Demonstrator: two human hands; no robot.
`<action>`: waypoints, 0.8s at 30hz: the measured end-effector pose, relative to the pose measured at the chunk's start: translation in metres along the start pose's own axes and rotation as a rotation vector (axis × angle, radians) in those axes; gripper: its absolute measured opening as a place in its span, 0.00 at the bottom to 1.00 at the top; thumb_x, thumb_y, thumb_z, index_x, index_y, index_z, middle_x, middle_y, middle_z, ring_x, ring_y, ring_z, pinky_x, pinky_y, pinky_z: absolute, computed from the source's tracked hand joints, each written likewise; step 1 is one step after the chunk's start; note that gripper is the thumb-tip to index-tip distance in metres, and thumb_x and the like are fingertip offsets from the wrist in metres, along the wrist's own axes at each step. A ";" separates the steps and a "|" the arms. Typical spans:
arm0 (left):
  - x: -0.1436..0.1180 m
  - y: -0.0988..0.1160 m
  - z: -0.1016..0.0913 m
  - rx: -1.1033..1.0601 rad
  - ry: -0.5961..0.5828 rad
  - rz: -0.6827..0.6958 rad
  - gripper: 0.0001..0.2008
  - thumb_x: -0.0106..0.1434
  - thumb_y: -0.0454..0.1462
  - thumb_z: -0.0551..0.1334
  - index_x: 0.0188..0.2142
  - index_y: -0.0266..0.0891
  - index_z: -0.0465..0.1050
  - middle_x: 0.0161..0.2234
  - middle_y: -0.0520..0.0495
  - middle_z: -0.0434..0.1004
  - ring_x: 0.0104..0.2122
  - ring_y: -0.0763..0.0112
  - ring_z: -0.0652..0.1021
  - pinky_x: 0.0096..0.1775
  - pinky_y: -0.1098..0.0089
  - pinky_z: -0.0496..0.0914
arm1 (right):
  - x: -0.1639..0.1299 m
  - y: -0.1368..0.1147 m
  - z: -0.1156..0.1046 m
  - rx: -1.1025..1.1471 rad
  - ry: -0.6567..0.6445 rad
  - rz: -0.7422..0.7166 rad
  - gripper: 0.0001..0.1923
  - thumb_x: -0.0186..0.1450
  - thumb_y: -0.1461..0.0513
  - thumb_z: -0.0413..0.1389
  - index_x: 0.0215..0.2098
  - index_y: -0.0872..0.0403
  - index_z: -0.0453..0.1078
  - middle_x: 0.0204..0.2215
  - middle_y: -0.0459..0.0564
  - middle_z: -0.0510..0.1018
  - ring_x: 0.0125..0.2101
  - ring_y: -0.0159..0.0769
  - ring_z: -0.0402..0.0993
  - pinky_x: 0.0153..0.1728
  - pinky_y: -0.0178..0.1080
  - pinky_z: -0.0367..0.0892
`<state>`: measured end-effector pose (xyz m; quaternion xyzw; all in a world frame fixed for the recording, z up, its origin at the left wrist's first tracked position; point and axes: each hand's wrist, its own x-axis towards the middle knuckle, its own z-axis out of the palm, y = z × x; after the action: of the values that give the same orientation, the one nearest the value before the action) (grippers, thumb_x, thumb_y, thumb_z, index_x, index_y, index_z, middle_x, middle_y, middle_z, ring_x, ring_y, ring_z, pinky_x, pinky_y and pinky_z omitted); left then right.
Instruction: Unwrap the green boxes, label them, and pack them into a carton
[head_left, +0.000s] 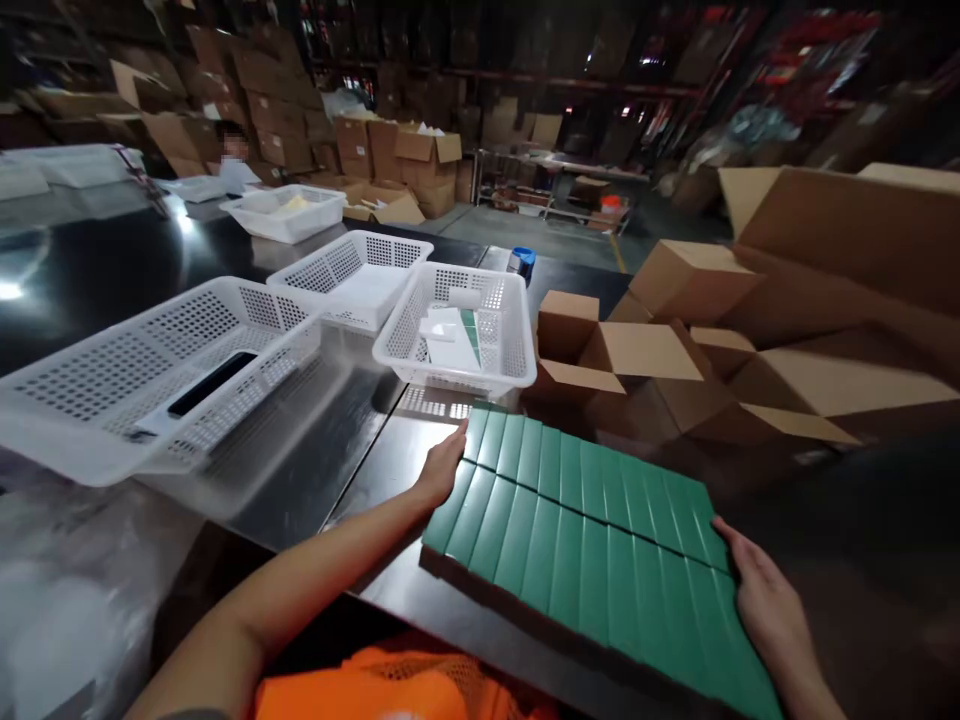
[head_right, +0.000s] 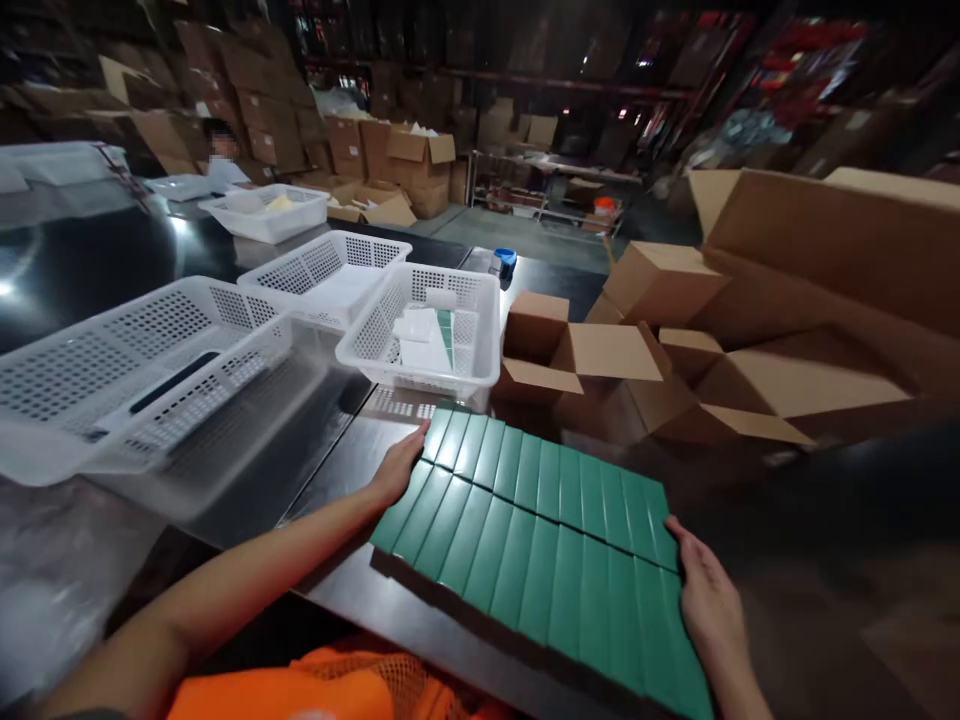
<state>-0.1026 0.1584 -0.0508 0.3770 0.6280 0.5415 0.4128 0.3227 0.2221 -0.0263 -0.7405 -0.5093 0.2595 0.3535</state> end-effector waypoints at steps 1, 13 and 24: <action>0.001 0.001 0.003 -0.007 -0.012 0.002 0.29 0.66 0.45 0.55 0.61 0.31 0.70 0.65 0.39 0.67 0.67 0.57 0.64 0.69 0.58 0.54 | 0.001 0.002 -0.003 -0.028 0.004 -0.017 0.17 0.58 0.44 0.50 0.39 0.35 0.74 0.56 0.57 0.76 0.60 0.54 0.69 0.62 0.59 0.59; 0.011 -0.013 -0.010 -0.252 -0.159 0.130 0.34 0.65 0.62 0.47 0.56 0.41 0.68 0.57 0.37 0.73 0.57 0.50 0.73 0.59 0.50 0.67 | -0.009 -0.194 0.046 -0.198 0.047 -0.840 0.20 0.60 0.44 0.57 0.45 0.45 0.72 0.47 0.60 0.77 0.53 0.58 0.72 0.59 0.60 0.64; 0.024 -0.022 -0.012 -0.145 -0.159 0.491 0.31 0.60 0.65 0.50 0.48 0.52 0.74 0.46 0.35 0.76 0.47 0.46 0.77 0.49 0.43 0.73 | 0.030 -0.395 0.335 -0.255 -0.439 -0.495 0.14 0.58 0.64 0.62 0.18 0.57 0.66 0.18 0.47 0.74 0.25 0.34 0.75 0.33 0.39 0.72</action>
<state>-0.1228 0.1733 -0.0739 0.5288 0.4429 0.6376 0.3430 -0.1418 0.4288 0.0782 -0.5592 -0.7656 0.2532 0.1925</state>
